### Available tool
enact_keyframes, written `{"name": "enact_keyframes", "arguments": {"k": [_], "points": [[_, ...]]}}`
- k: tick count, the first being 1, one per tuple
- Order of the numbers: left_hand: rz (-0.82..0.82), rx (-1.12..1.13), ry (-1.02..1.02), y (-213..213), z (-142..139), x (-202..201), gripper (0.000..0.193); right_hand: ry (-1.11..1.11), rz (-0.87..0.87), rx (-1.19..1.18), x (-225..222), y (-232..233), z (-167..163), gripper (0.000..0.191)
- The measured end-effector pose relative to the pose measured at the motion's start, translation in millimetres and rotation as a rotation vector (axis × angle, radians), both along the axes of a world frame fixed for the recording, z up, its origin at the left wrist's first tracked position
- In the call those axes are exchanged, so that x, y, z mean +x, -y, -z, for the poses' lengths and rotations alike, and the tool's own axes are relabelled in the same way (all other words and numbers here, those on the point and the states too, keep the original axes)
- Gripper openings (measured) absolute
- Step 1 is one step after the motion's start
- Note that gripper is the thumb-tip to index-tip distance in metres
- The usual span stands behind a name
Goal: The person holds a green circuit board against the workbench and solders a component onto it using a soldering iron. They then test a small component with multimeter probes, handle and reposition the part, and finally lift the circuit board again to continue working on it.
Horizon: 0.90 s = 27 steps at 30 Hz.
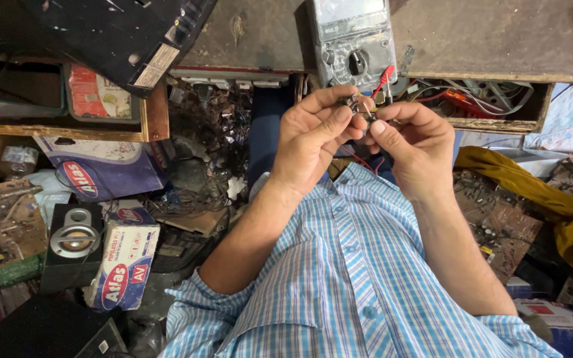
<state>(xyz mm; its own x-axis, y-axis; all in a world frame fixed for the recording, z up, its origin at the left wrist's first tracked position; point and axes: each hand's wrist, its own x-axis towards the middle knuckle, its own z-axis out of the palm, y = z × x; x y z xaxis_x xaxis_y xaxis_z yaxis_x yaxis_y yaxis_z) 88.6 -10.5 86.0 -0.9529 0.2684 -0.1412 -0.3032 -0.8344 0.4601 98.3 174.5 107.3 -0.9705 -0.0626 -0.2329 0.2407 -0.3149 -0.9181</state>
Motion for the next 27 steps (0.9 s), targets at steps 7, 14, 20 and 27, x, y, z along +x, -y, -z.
{"name": "enact_keyframes", "arguments": {"k": [7, 14, 20, 27], "points": [[-0.03, -0.033, -0.01, -3.5, 3.4, 1.0, 0.029, -0.021, 0.017, 0.045, 0.6, 1.4, 2.2, 0.016], [-0.122, -0.202, -0.066, -7.3, 10.0, 1.4, 0.03, -0.195, 0.138, 0.181, -1.7, 8.8, -14.8, 0.012], [-0.184, -0.338, -0.082, -9.2, 15.2, 3.1, 0.029, -0.161, 0.114, 0.344, 7.9, 14.4, -17.5, 0.016], [-0.215, -0.359, -0.075, -11.1, 20.1, 3.9, 0.03, -0.306, 0.078, 0.519, 17.1, 24.6, -11.6, 0.009]]}}
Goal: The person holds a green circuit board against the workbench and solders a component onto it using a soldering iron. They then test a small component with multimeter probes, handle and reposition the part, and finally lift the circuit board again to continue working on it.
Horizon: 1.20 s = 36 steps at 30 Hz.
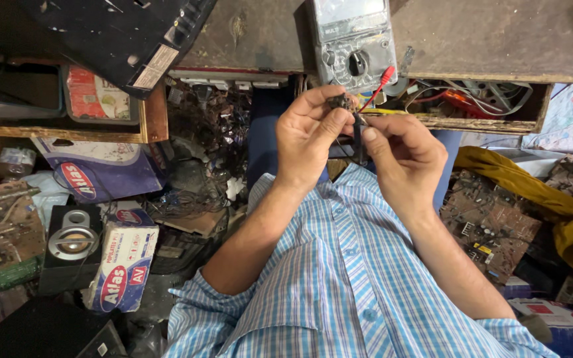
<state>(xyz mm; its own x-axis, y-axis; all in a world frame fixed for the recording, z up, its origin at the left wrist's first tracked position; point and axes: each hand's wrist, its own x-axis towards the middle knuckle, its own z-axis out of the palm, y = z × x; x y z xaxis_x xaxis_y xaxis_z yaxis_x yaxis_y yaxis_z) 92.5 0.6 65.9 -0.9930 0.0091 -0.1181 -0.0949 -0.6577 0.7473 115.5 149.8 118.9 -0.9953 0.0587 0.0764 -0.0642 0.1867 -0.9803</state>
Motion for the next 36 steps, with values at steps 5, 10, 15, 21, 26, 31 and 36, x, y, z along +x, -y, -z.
{"name": "enact_keyframes", "arguments": {"k": [5, 10, 15, 21, 26, 31, 36], "points": [[0.011, 0.05, -0.033, -4.9, 2.7, 3.0, 0.029, -0.055, -0.016, 0.065, -4.3, 3.8, -6.1, 0.008], [0.009, 0.055, -0.038, -8.3, 4.6, 6.1, 0.028, -0.06, -0.025, 0.075, -5.7, 7.5, -9.8, 0.007], [0.014, 0.004, -0.076, -10.2, 4.7, 7.3, 0.027, -0.062, -0.021, 0.079, -5.6, 7.3, -9.4, 0.006], [0.012, -0.001, -0.053, -12.8, 5.4, 8.6, 0.028, -0.041, 0.031, 0.066, -4.7, 8.8, -5.4, 0.006], [0.0, 0.02, -0.046, -16.6, 6.9, 9.8, 0.028, -0.056, 0.052, 0.063, -4.3, 10.3, -1.7, 0.006], [-0.01, 0.013, -0.041, -17.6, 6.3, 10.9, 0.028, -0.089, 0.062, 0.137, -4.3, 9.2, 0.3, 0.007], [-0.015, 0.004, -0.033, -18.9, 4.3, 9.3, 0.028, -0.141, 0.051, 0.153, -2.2, 10.1, 3.6, 0.007]]}}
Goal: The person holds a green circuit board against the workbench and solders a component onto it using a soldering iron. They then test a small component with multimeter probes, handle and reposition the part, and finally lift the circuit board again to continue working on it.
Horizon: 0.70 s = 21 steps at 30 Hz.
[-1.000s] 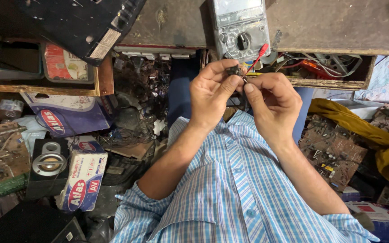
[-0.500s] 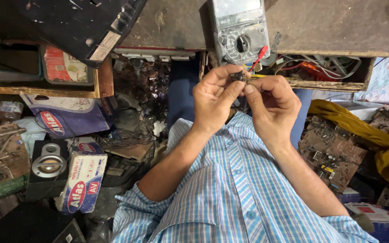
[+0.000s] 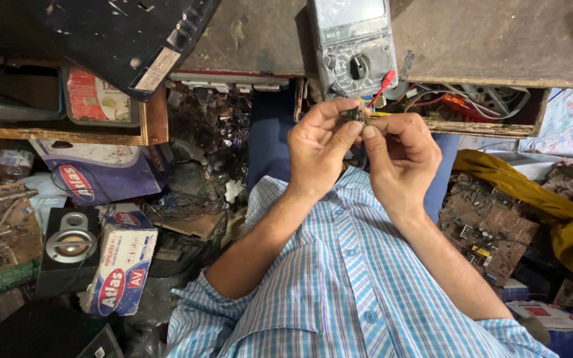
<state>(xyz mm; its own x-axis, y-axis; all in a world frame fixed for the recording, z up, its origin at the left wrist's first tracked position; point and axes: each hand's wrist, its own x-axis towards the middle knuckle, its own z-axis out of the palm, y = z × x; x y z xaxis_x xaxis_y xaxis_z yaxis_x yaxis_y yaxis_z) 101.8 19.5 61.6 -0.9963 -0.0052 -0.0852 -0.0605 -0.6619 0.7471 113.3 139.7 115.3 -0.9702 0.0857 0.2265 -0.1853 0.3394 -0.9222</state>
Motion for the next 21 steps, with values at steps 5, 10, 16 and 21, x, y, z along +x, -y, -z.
{"name": "enact_keyframes", "arguments": {"k": [5, 10, 16, 21], "points": [[0.016, -0.026, 0.024, -0.2, -1.8, -0.2, 0.028, 0.12, 0.11, -0.269, -6.0, -10.5, 4.9, 0.006], [0.004, 0.045, 0.05, 4.1, -1.4, -2.2, 0.027, 0.154, -0.062, -0.341, -11.4, -29.9, 5.7, 0.003], [0.005, 0.045, 0.004, 6.2, -0.8, -3.2, 0.025, 0.375, -0.38, -0.518, -16.6, -35.4, 5.4, 0.007], [-0.024, 0.022, 0.041, 10.9, -1.8, -4.6, 0.03, 0.437, -0.387, -0.487, -18.2, -43.4, 9.2, 0.009]]}}
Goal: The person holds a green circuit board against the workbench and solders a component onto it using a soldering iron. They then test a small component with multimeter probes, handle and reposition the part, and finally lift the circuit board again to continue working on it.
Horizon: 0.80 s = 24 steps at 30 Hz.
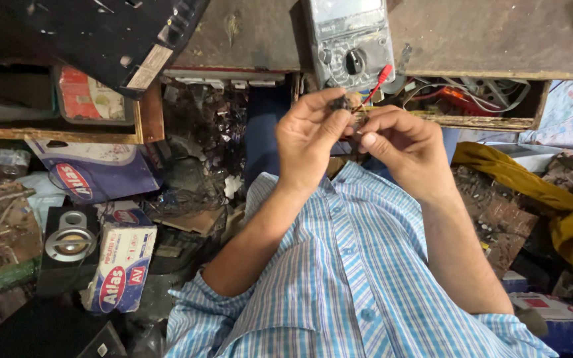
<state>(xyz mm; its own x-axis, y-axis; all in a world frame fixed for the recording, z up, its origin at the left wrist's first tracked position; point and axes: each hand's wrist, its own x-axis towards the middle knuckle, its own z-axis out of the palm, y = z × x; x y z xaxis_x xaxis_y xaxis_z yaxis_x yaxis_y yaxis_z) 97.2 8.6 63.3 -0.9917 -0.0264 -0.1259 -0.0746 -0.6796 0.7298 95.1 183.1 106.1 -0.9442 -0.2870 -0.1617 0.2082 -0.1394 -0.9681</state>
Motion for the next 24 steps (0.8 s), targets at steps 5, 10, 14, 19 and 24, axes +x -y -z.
{"name": "enact_keyframes", "arguments": {"k": [5, 10, 14, 19, 24], "points": [[0.11, 0.107, -0.007, 12.5, -3.8, -3.0, 0.031, 0.053, 0.197, -0.087, 1.5, 5.4, 11.0, 0.013], [0.18, 0.126, 0.001, 13.0, -7.7, -1.7, 0.03, 0.123, 0.234, -0.157, 2.8, 12.5, 11.2, 0.014], [0.185, 0.094, -0.023, 14.0, -6.9, -1.1, 0.029, 0.144, 0.224, -0.156, 2.9, 14.6, 7.9, 0.016], [0.186, 0.092, -0.021, 14.8, -5.0, 0.4, 0.029, 0.189, 0.218, -0.182, 3.0, 15.4, 11.0, 0.017], [0.179, 0.07, -0.026, 13.9, -3.4, 0.9, 0.028, 0.197, 0.215, -0.186, 2.7, 14.1, 15.4, 0.018]]}}
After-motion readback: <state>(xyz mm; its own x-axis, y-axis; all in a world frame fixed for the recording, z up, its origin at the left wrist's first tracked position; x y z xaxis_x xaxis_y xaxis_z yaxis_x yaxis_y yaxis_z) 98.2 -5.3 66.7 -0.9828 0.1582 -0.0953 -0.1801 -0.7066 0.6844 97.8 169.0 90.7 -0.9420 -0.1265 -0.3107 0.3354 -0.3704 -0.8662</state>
